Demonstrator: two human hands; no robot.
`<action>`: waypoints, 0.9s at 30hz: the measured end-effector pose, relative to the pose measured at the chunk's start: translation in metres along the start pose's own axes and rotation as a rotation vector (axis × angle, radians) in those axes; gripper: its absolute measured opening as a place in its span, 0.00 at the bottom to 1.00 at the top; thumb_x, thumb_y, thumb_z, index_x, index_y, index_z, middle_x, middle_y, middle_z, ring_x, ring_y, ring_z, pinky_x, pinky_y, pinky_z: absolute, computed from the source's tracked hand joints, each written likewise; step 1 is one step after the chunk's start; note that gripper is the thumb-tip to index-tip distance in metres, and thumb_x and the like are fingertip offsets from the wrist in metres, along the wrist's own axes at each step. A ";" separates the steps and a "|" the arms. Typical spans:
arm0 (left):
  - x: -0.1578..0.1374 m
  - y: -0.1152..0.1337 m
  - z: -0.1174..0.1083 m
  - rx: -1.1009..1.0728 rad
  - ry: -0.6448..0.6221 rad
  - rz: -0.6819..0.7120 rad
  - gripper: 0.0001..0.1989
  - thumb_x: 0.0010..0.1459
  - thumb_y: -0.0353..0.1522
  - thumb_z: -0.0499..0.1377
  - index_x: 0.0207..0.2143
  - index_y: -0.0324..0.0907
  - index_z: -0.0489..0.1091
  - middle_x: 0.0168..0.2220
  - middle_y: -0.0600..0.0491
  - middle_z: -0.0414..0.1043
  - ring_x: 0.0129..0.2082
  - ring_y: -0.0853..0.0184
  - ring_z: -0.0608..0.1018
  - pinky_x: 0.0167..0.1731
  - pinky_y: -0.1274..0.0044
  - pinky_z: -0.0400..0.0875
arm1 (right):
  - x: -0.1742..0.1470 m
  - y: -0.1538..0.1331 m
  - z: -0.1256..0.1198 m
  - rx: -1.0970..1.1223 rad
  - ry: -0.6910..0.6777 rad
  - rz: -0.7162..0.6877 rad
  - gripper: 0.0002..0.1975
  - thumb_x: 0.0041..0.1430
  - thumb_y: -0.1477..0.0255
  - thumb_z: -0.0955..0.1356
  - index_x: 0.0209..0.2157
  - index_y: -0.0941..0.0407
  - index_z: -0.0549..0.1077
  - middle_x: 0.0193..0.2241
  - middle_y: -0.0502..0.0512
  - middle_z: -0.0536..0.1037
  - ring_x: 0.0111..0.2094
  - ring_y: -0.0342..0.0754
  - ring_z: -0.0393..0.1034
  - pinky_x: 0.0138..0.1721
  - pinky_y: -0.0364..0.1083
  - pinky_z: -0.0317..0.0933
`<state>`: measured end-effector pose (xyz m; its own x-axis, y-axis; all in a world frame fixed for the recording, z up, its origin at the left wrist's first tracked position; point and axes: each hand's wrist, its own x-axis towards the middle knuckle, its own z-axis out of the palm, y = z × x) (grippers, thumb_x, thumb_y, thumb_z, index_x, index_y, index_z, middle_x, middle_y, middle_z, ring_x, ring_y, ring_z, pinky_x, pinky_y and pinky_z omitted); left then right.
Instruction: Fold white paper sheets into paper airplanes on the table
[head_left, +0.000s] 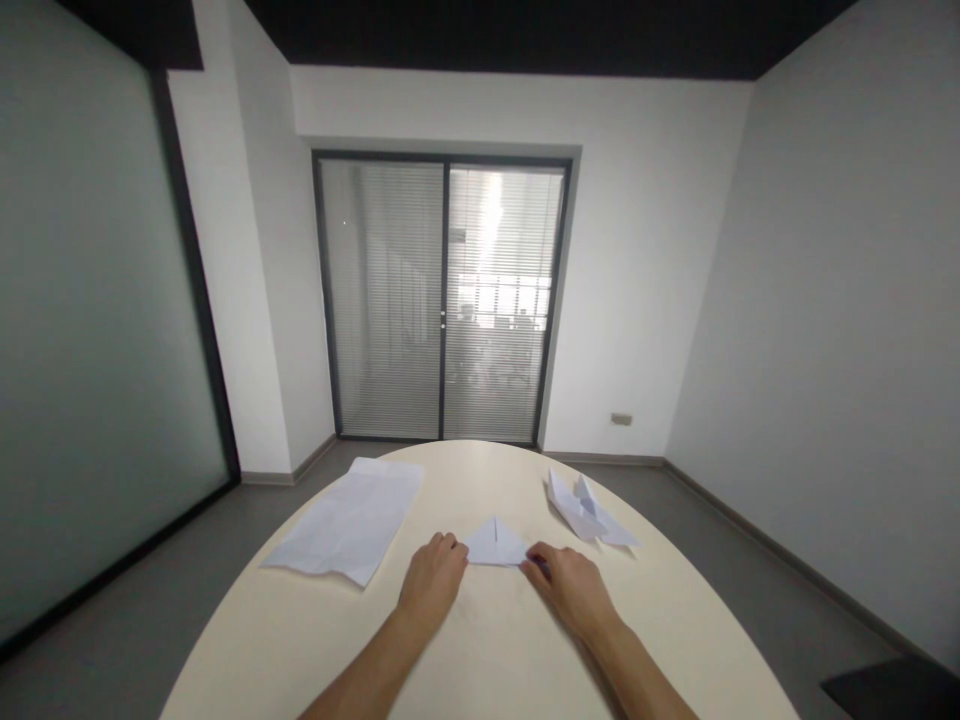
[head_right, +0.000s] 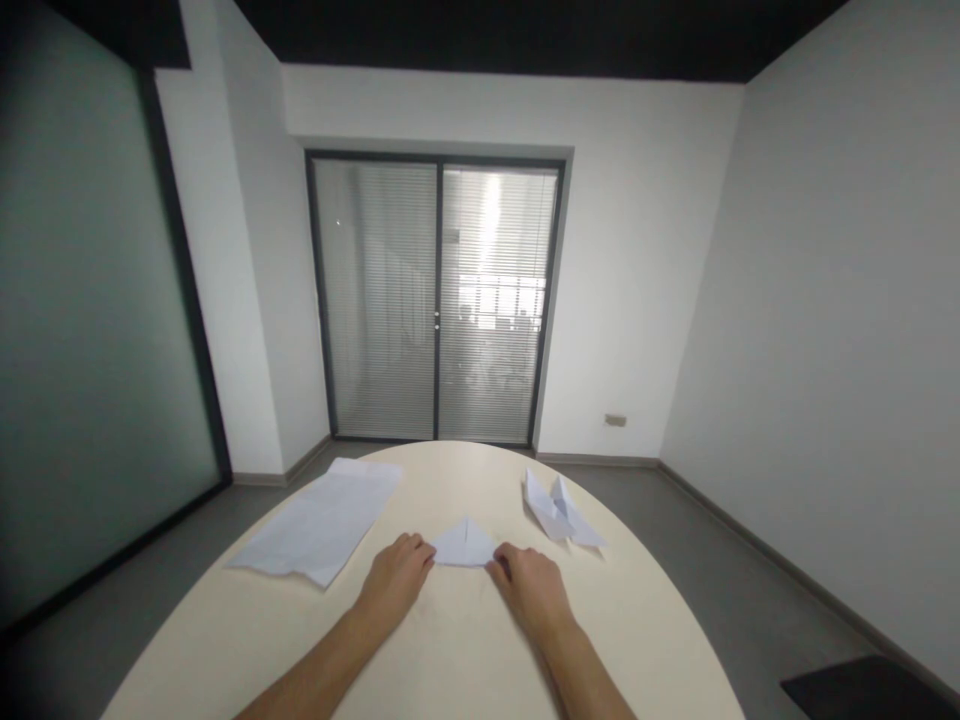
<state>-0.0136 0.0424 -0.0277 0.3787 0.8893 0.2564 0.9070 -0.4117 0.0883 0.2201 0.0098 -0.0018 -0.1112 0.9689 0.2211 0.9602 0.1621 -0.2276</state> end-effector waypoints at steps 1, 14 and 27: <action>0.000 0.000 0.000 0.004 0.002 -0.002 0.12 0.67 0.28 0.50 0.40 0.43 0.74 0.41 0.50 0.74 0.45 0.60 0.73 0.41 0.72 0.68 | 0.000 0.000 -0.001 -0.008 -0.002 0.006 0.15 0.65 0.61 0.62 0.40 0.51 0.77 0.35 0.57 0.82 0.38 0.54 0.77 0.36 0.46 0.60; 0.003 -0.004 0.005 0.010 0.023 -0.009 0.14 0.68 0.28 0.47 0.41 0.44 0.73 0.40 0.50 0.75 0.44 0.61 0.74 0.41 0.73 0.68 | 0.002 0.011 0.000 0.018 -0.050 -0.007 0.13 0.60 0.67 0.64 0.42 0.48 0.79 0.38 0.55 0.83 0.41 0.51 0.76 0.40 0.45 0.60; 0.002 -0.003 0.002 0.015 -0.005 -0.035 0.13 0.68 0.27 0.47 0.43 0.45 0.71 0.39 0.50 0.76 0.43 0.61 0.75 0.40 0.74 0.67 | 0.003 0.015 0.004 0.129 0.050 -0.001 0.15 0.65 0.67 0.60 0.42 0.50 0.78 0.38 0.54 0.83 0.41 0.52 0.76 0.40 0.45 0.61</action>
<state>-0.0152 0.0459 -0.0296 0.3477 0.9041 0.2484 0.9224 -0.3774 0.0825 0.2336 0.0162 -0.0083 -0.0963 0.9588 0.2674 0.9185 0.1891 -0.3471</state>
